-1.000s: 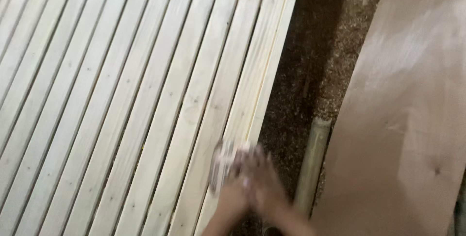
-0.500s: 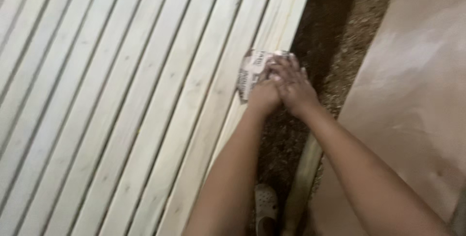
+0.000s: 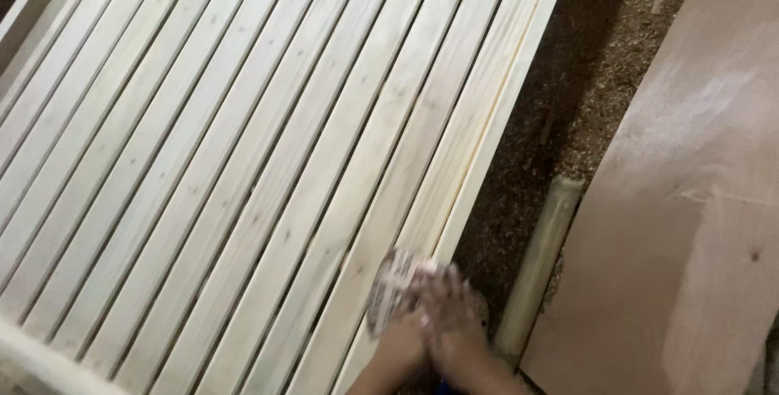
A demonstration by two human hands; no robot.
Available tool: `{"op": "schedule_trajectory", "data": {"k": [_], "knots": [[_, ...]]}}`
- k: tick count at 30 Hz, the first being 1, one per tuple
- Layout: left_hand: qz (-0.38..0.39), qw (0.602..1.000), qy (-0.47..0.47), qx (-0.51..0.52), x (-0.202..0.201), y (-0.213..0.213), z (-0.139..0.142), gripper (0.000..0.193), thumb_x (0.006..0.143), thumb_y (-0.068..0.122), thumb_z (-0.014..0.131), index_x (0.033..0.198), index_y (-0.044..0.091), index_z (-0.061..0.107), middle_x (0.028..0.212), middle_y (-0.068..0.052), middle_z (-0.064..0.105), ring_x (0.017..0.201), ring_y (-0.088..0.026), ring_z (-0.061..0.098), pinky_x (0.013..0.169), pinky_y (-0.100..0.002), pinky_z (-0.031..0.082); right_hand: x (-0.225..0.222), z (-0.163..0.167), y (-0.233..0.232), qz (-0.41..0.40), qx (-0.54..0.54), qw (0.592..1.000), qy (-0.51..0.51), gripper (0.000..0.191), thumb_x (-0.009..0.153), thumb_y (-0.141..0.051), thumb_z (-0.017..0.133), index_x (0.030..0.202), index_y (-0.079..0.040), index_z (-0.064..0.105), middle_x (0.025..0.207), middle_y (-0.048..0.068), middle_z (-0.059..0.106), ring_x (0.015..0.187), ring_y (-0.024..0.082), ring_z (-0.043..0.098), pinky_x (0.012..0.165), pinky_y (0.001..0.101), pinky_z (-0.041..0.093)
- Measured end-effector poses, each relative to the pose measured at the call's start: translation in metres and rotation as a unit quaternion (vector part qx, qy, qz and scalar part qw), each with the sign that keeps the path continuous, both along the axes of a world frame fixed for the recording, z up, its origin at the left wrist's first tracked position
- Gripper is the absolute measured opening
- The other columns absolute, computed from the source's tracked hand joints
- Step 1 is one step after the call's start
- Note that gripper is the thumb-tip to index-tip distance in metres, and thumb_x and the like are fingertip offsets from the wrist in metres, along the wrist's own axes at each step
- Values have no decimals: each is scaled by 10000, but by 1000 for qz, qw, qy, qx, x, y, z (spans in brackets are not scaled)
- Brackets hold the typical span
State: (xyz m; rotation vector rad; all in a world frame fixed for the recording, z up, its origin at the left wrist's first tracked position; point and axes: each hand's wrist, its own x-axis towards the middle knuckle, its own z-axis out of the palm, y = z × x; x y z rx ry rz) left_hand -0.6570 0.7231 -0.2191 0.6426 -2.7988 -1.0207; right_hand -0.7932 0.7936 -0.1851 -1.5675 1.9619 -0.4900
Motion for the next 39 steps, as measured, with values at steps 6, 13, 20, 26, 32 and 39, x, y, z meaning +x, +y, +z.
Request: {"op": "schedule_trajectory", "data": {"k": [6,13,20,26,32,39], "knots": [[-1,992,-78,-100,134,21,14,719,858,180,577,1565,158,446,1700,-144,267,1568,-395,206,1230,-567,184,44,-2,12,-37,-21,999,8,740,1040,-555,281,1639,-171,76,1728,73,40,1591,242,33,1258,563,-72],[-56,987,-112,-100,126,-8,36,609,985,314,522,1558,136,416,1666,-88,257,1531,-310,159,1178,-550,135,-71,3,-130,-202,-5,978,61,720,1058,-441,321,1626,-83,59,1719,91,-40,1566,301,-60,1245,532,16],[15,988,-154,-20,-107,-131,30,655,925,179,492,1568,118,387,1695,-82,203,1534,-271,143,1211,-475,147,-69,9,-147,-304,-36,952,33,563,1036,-224,345,1584,-118,266,1763,30,120,1646,266,25,1230,384,295],[1,994,-96,-54,-116,-129,33,553,967,246,488,1518,196,456,1659,3,319,1572,-208,197,1267,-475,151,-112,1,-164,-309,-131,940,55,682,998,-53,379,1648,-117,182,1740,61,142,1611,291,34,1284,424,202],[-193,954,-224,56,43,-69,55,586,1049,317,403,1611,183,304,1713,-6,226,1592,-253,150,1261,-499,86,-137,-12,-171,-305,-174,936,25,633,1074,-66,351,1662,-73,116,1746,117,58,1609,344,24,1309,453,124],[3,997,-65,-45,-159,-167,12,595,985,312,471,1569,210,423,1665,-81,323,1494,-303,330,1170,-486,286,-134,-15,-168,-327,-197,924,-9,658,1026,-27,336,1657,-96,163,1750,124,114,1628,328,58,1323,441,147]]}}
